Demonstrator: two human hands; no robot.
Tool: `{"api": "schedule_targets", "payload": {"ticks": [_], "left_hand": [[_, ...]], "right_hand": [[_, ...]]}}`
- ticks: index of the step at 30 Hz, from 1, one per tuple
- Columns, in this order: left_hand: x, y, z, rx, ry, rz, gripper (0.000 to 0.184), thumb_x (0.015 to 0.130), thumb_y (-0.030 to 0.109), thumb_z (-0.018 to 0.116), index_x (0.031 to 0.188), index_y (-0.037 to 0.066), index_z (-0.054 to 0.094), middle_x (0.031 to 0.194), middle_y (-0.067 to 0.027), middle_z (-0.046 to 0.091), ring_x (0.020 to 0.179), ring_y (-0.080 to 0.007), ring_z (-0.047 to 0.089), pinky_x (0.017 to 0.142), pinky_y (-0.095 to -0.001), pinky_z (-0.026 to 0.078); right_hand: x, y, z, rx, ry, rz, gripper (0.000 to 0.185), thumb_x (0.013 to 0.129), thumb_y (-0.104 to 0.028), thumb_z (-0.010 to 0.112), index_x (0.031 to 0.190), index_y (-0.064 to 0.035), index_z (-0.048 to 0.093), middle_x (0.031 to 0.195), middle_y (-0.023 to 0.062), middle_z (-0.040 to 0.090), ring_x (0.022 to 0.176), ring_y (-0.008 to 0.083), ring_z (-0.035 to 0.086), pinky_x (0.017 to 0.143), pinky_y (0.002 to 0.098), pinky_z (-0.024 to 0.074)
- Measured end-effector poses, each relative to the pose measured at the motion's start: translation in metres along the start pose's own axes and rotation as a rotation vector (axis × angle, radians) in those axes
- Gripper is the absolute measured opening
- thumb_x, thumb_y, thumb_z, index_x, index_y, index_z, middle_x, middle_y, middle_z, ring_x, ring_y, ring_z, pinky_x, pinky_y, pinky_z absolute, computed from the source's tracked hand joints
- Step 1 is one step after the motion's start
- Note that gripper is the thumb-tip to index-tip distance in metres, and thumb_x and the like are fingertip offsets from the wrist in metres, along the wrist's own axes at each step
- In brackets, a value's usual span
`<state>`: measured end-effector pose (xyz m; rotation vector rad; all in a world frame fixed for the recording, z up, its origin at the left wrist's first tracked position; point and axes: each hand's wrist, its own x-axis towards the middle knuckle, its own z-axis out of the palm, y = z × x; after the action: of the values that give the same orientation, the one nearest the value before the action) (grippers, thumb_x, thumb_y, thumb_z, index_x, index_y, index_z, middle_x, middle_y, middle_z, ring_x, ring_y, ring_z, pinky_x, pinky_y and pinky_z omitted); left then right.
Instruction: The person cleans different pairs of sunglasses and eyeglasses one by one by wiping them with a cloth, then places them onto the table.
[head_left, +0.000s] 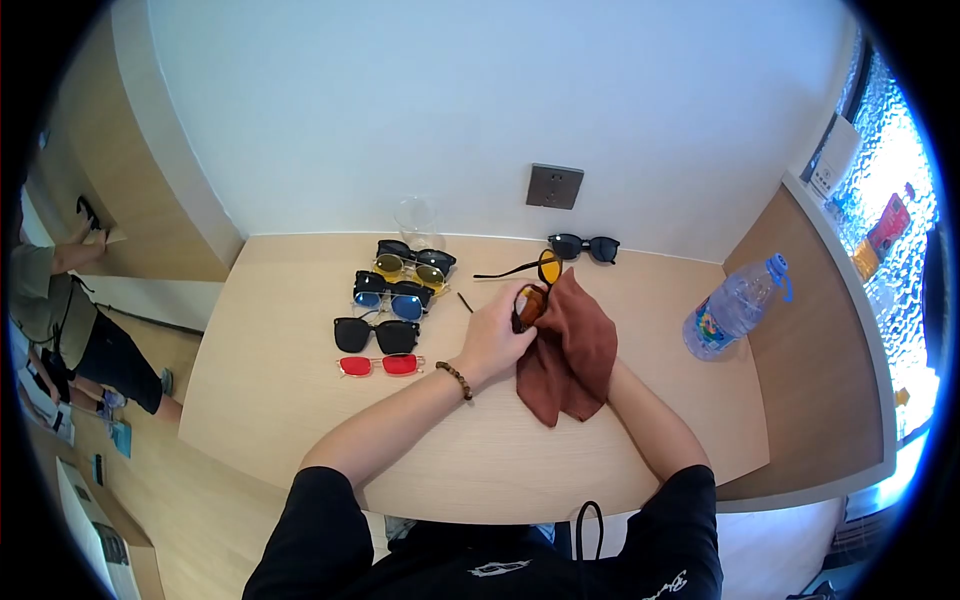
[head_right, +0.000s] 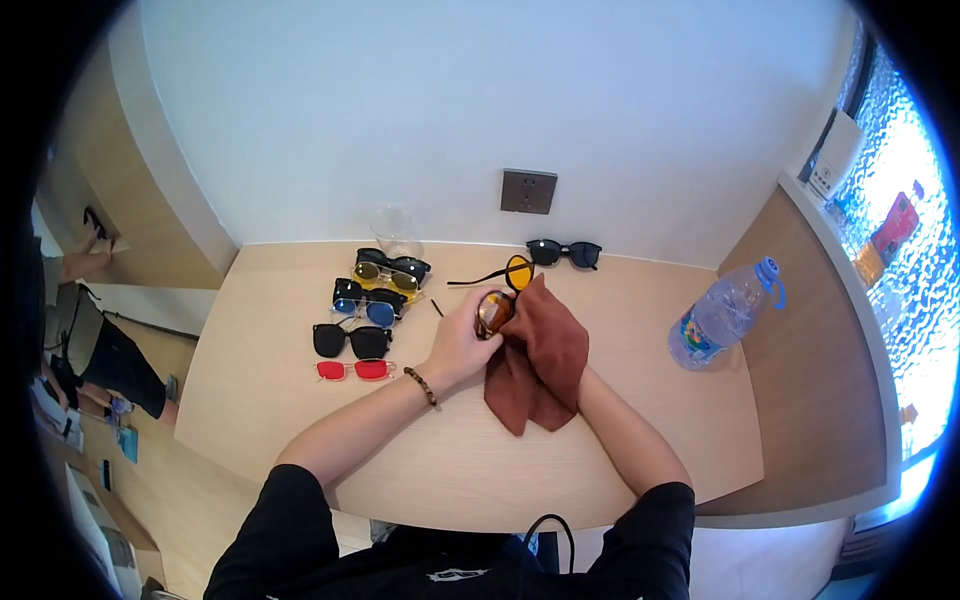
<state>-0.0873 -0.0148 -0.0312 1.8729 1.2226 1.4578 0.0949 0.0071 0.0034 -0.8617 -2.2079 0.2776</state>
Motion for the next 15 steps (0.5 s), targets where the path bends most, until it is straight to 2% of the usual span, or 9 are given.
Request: {"api": "schedule_targets", "payload": {"ticks": [1,2,7,8,10,11,13,14,15], "left_hand": [[0.000,-0.005,0.000,0.002,0.002,-0.002,0.058,0.081,0.004,0.074,0.134,0.012,0.054,0.121,-0.0184,0.067,0.110,-0.0368,0.068,0.091,-0.0425,0.056],[0.001,-0.009,-0.001,-0.032,0.065,-0.034,0.055,0.081,0.004,0.075,0.133,0.010,0.055,0.119,-0.0190,0.068,0.111,-0.0371,0.068,0.093,-0.0419,0.056],[0.004,-0.024,0.000,-0.079,0.254,-0.107,0.050,0.083,0.004,0.075,0.129,0.006,0.056,0.116,-0.0194,0.069,0.110,-0.0383,0.068,0.091,-0.0421,0.055],[0.005,-0.025,-0.001,-0.080,0.253,-0.104,0.050,0.083,0.004,0.075,0.129,0.006,0.056,0.116,-0.0194,0.069,0.110,-0.0383,0.068,0.091,-0.0421,0.055],[0.005,-0.026,-0.002,-0.034,0.217,-0.103,0.048,0.082,0.003,0.075,0.127,0.006,0.056,0.113,-0.0182,0.069,0.108,-0.0394,0.068,0.090,-0.0430,0.055],[0.005,-0.025,-0.003,-0.034,0.217,-0.104,0.048,0.082,0.003,0.075,0.127,0.006,0.056,0.113,-0.0182,0.069,0.108,-0.0394,0.068,0.090,-0.0430,0.055],[0.004,-0.023,-0.003,0.035,0.207,-0.098,0.049,0.082,0.003,0.075,0.127,0.006,0.055,0.113,-0.0176,0.068,0.106,-0.0404,0.067,0.089,-0.0438,0.055],[0.004,-0.023,-0.002,0.034,0.209,-0.098,0.049,0.082,0.003,0.075,0.127,0.006,0.055,0.113,-0.0176,0.068,0.106,-0.0404,0.067,0.089,-0.0438,0.055],[0.004,-0.023,0.000,0.023,0.236,-0.072,0.050,0.082,0.003,0.074,0.128,0.006,0.054,0.116,-0.0175,0.066,0.107,-0.0397,0.067,0.089,-0.0434,0.055]], "right_hand": [[0.002,-0.003,0.004,0.102,0.052,0.153,0.039,0.071,0.000,0.075,0.108,-0.0080,0.066,0.115,0.0139,0.060,0.105,0.0362,0.060,0.090,0.0401,0.0501],[0.004,-0.005,0.001,0.105,0.051,0.152,0.039,0.071,0.000,0.075,0.108,-0.0080,0.066,0.115,0.0139,0.060,0.105,0.0362,0.060,0.090,0.0401,0.0501],[0.027,-0.017,-0.048,0.550,-0.617,-0.047,0.058,0.068,-0.007,0.077,0.124,-0.0059,0.062,0.124,0.0074,0.064,0.112,0.0291,0.061,0.104,0.0312,0.0464],[0.029,-0.019,-0.048,0.548,-0.615,-0.048,0.058,0.068,-0.007,0.077,0.124,-0.0059,0.062,0.124,0.0074,0.064,0.112,0.0291,0.061,0.104,0.0312,0.0464],[0.034,-0.026,-0.046,0.317,-0.696,-0.283,0.063,0.071,-0.002,0.075,0.131,-0.0066,0.059,0.129,0.0111,0.063,0.116,0.0246,0.061,0.110,0.0302,0.0438],[0.038,-0.033,-0.052,0.318,-0.697,-0.283,0.063,0.071,-0.002,0.075,0.131,-0.0066,0.059,0.129,0.0111,0.063,0.116,0.0246,0.061,0.110,0.0302,0.0438],[0.047,-0.048,-0.065,0.255,-0.656,-0.170,0.051,0.083,-0.005,0.069,0.133,-0.0052,0.058,0.133,0.0130,0.061,0.121,0.0200,0.059,0.112,0.0315,0.0442],[0.044,-0.039,-0.062,0.255,-0.658,-0.171,0.051,0.083,-0.005,0.069,0.133,-0.0052,0.058,0.133,0.0130,0.061,0.121,0.0200,0.059,0.112,0.0315,0.0442],[0.036,-0.017,-0.055,0.536,-0.497,0.029,0.042,0.091,-0.009,0.061,0.133,-0.0042,0.057,0.135,0.0125,0.060,0.123,0.0196,0.058,0.112,0.0332,0.0448]]}}
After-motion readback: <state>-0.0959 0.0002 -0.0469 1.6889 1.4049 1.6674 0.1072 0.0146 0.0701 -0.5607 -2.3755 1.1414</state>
